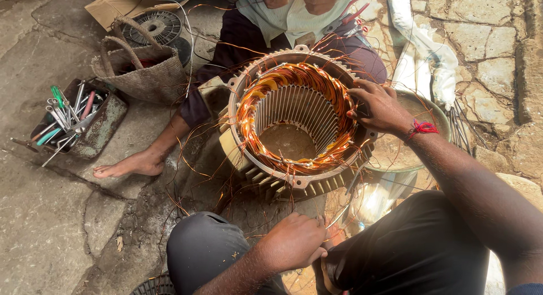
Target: The person sits on the ground and uses pliers to cut and remove copper wires from a motor stator. They repeatedly pull and snip the wires, gradually clearing the stator slots.
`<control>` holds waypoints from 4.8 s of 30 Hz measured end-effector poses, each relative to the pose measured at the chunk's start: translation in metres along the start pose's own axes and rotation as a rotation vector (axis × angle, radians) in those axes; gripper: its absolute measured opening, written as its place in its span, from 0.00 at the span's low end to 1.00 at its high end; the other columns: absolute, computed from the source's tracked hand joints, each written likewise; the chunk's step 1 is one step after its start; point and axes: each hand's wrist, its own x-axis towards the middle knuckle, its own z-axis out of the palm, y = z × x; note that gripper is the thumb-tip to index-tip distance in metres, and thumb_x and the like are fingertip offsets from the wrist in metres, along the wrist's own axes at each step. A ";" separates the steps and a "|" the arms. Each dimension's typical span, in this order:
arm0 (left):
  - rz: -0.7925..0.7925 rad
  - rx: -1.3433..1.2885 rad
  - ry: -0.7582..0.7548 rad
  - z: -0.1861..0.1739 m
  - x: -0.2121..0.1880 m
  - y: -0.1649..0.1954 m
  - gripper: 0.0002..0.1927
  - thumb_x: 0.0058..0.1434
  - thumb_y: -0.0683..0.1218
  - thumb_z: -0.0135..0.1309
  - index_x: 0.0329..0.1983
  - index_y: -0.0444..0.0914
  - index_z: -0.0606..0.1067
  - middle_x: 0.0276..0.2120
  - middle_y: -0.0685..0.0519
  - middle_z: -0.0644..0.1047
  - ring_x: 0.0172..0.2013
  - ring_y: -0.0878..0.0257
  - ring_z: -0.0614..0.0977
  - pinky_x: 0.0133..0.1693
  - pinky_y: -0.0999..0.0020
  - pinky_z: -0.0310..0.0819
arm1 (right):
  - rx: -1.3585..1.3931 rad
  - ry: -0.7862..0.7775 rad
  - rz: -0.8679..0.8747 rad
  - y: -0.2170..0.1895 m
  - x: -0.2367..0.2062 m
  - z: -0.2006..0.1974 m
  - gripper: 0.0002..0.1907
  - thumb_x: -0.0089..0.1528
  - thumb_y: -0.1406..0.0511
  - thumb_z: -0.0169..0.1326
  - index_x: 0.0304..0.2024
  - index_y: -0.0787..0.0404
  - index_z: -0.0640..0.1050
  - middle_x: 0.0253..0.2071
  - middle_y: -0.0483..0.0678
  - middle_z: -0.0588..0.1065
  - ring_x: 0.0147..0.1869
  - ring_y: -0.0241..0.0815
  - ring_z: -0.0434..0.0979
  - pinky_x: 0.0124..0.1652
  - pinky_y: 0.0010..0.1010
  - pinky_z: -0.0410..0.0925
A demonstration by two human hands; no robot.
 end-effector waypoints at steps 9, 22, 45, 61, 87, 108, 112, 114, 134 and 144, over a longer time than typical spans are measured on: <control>-0.017 0.012 -0.053 0.000 0.000 -0.001 0.21 0.64 0.56 0.58 0.41 0.32 0.78 0.35 0.44 0.78 0.44 0.50 0.80 0.50 0.52 0.69 | -0.017 -0.029 0.019 0.006 -0.001 0.004 0.33 0.60 0.48 0.60 0.65 0.49 0.72 0.75 0.53 0.59 0.78 0.55 0.56 0.70 0.59 0.45; 0.024 0.047 0.002 -0.002 -0.003 0.002 0.21 0.64 0.56 0.58 0.38 0.31 0.78 0.36 0.44 0.77 0.44 0.48 0.80 0.48 0.51 0.69 | -0.006 0.089 0.006 -0.020 -0.001 -0.017 0.29 0.61 0.51 0.61 0.61 0.54 0.75 0.70 0.52 0.67 0.72 0.50 0.66 0.68 0.57 0.51; 0.048 0.048 0.121 -0.007 -0.012 0.004 0.20 0.63 0.55 0.59 0.42 0.32 0.77 0.40 0.45 0.76 0.47 0.50 0.78 0.50 0.54 0.68 | 0.267 -0.077 -0.230 -0.068 -0.027 -0.062 0.18 0.59 0.69 0.61 0.53 0.60 0.80 0.44 0.52 0.82 0.45 0.46 0.84 0.43 0.37 0.76; 0.038 0.043 0.127 -0.007 -0.014 0.001 0.21 0.64 0.56 0.58 0.42 0.31 0.77 0.39 0.46 0.77 0.47 0.51 0.78 0.51 0.54 0.68 | 0.244 -0.089 -0.248 -0.061 -0.022 -0.054 0.20 0.59 0.71 0.61 0.54 0.60 0.79 0.46 0.51 0.82 0.46 0.45 0.85 0.44 0.36 0.77; 0.020 0.088 0.089 -0.008 -0.011 0.002 0.21 0.64 0.57 0.58 0.42 0.32 0.77 0.38 0.46 0.77 0.45 0.52 0.79 0.50 0.54 0.70 | 0.273 -0.086 -0.249 -0.061 -0.021 -0.055 0.20 0.59 0.71 0.61 0.54 0.59 0.79 0.45 0.52 0.82 0.47 0.46 0.84 0.44 0.36 0.77; -0.002 0.077 0.066 -0.009 -0.011 0.009 0.21 0.64 0.56 0.58 0.44 0.31 0.76 0.41 0.46 0.78 0.48 0.52 0.79 0.51 0.54 0.69 | 0.259 -0.089 -0.237 -0.056 -0.029 -0.059 0.18 0.61 0.71 0.60 0.54 0.59 0.79 0.44 0.50 0.82 0.47 0.44 0.85 0.44 0.35 0.78; 0.005 0.087 0.071 -0.006 -0.009 0.008 0.21 0.63 0.56 0.58 0.43 0.32 0.77 0.41 0.46 0.78 0.48 0.52 0.79 0.51 0.54 0.69 | 0.256 -0.087 -0.236 -0.053 -0.031 -0.058 0.18 0.61 0.70 0.61 0.54 0.59 0.80 0.43 0.51 0.82 0.46 0.45 0.85 0.44 0.35 0.77; 0.028 0.093 0.114 -0.004 -0.008 0.007 0.21 0.62 0.56 0.59 0.43 0.32 0.77 0.41 0.46 0.78 0.47 0.52 0.79 0.50 0.54 0.69 | 0.268 -0.085 -0.240 -0.051 -0.031 -0.056 0.18 0.61 0.71 0.60 0.54 0.59 0.80 0.44 0.51 0.82 0.46 0.45 0.85 0.45 0.35 0.77; 0.031 0.091 0.086 -0.004 -0.002 0.004 0.25 0.65 0.57 0.57 0.49 0.29 0.75 0.39 0.46 0.77 0.45 0.52 0.78 0.48 0.55 0.69 | 0.593 -0.583 -0.157 -0.061 -0.022 -0.027 0.24 0.64 0.56 0.56 0.60 0.58 0.78 0.53 0.50 0.82 0.56 0.40 0.83 0.55 0.37 0.75; 0.041 0.007 0.185 -0.002 -0.006 0.003 0.17 0.62 0.53 0.60 0.40 0.34 0.75 0.36 0.47 0.75 0.43 0.49 0.77 0.47 0.53 0.68 | 0.577 -0.253 -0.121 -0.048 -0.029 -0.040 0.20 0.65 0.60 0.57 0.58 0.60 0.79 0.52 0.49 0.83 0.49 0.39 0.85 0.51 0.33 0.77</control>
